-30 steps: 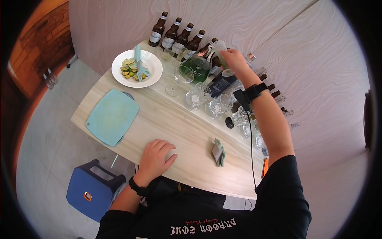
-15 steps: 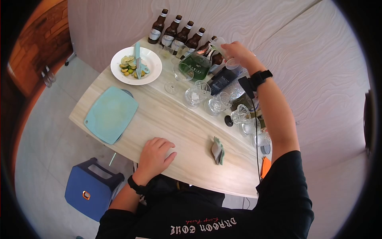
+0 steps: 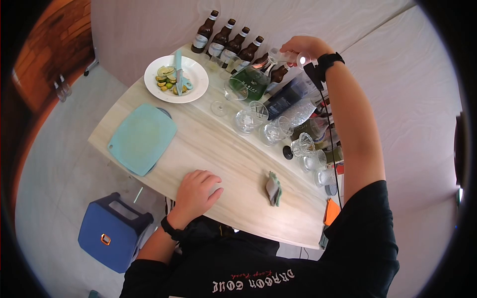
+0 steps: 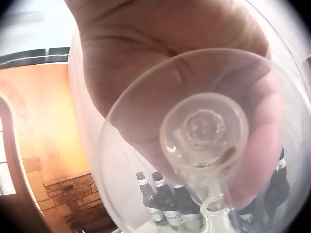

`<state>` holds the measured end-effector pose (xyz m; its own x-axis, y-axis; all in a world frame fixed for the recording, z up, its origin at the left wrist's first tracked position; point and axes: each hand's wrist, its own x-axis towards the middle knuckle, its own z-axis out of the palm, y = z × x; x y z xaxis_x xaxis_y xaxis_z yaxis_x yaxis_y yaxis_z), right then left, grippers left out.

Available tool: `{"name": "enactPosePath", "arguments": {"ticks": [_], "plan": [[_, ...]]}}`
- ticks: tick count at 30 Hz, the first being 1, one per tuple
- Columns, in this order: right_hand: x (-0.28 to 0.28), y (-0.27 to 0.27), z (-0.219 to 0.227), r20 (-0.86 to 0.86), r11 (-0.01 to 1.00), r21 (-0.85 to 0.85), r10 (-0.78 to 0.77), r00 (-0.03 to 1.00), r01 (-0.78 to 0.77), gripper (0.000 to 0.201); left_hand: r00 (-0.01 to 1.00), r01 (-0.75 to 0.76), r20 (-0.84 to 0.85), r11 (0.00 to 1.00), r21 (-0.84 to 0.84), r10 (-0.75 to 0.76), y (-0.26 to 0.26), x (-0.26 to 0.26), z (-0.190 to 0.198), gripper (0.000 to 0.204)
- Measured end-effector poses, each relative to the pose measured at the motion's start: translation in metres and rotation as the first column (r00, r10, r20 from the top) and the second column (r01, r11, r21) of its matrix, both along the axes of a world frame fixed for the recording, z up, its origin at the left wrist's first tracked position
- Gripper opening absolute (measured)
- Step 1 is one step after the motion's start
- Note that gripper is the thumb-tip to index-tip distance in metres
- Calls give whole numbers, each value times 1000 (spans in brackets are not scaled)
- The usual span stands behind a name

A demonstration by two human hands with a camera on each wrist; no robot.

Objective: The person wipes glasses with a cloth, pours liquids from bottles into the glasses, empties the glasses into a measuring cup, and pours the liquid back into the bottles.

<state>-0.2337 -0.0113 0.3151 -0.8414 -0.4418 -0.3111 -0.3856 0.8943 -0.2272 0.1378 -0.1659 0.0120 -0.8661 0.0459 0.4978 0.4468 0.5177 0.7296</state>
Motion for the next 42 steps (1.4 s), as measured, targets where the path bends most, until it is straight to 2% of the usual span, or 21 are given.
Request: {"name": "enactPosePath", "arguments": {"ticks": [2,9,14,17,20,23,26,30,32,38,42], "plan": [[-1,-11,2,45,951,62,-307,951,304,34,1000,3,-6,1000,10,-3,-1,-1,0,17],[-23,-14,-1,86,944,77,-327,941,321,32,999,27,21,999,17,-28,-1,-1,1,17],[-21,-22,6,52,934,319,-189,981,162,35,999,35,26,999,30,-36,-2,-2,0,17],[-23,-27,7,47,897,414,-190,981,154,37,999,43,29,998,38,-45,-3,-2,1,17],[-25,-29,6,17,869,440,-258,966,225,40,999,45,25,998,45,-46,-3,-2,1,17],[-29,-29,6,23,860,470,-234,972,196,42,999,43,25,998,47,-44,-4,-2,1,17],[-34,-26,2,-5,876,413,-272,962,249,44,999,41,26,998,54,-42,-4,-1,2,17],[-34,-27,1,-25,857,439,-286,958,268,44,999,45,28,997,59,-47,-4,-1,1,17],[-28,-24,0,-64,900,285,-326,943,330,44,999,45,28,997,58,-47,-4,-2,1,17],[-28,-27,1,-79,887,368,-268,960,278,42,998,43,35,997,68,-45,-4,-2,1,17],[-24,-24,3,-66,902,324,-279,958,285,40,999,44,23,996,81,-46,-4,-2,2,17]]}}
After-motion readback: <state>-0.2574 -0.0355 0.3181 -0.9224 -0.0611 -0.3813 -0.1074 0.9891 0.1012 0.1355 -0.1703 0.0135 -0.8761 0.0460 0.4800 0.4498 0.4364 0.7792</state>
